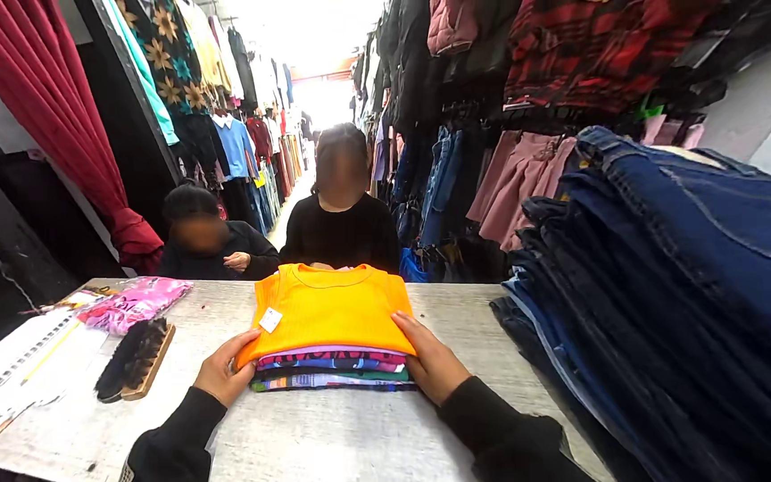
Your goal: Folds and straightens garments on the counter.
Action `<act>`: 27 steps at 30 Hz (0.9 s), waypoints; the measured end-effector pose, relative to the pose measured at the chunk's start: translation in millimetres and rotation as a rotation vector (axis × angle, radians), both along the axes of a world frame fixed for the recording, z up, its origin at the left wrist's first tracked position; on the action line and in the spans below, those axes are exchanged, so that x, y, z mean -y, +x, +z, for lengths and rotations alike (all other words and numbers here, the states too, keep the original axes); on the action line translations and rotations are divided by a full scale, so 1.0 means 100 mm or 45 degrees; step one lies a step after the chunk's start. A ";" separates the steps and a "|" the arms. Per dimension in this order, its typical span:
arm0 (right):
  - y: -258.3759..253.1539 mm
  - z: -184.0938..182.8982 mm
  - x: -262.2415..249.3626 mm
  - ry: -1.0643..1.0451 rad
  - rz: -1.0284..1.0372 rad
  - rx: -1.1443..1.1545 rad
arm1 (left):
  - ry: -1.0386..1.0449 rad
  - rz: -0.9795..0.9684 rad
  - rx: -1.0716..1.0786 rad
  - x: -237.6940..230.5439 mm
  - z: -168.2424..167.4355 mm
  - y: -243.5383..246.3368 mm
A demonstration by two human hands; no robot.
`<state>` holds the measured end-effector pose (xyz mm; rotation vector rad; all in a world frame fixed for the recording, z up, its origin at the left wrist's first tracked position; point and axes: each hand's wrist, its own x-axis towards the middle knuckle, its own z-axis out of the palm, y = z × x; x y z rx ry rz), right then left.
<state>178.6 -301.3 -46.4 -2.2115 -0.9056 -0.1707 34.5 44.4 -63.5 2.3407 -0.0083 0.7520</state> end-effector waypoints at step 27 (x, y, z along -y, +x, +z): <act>0.19 -0.15 0.20 0.035 0.129 0.433 | 0.465 -0.018 -0.043 -0.02 0.05 -0.04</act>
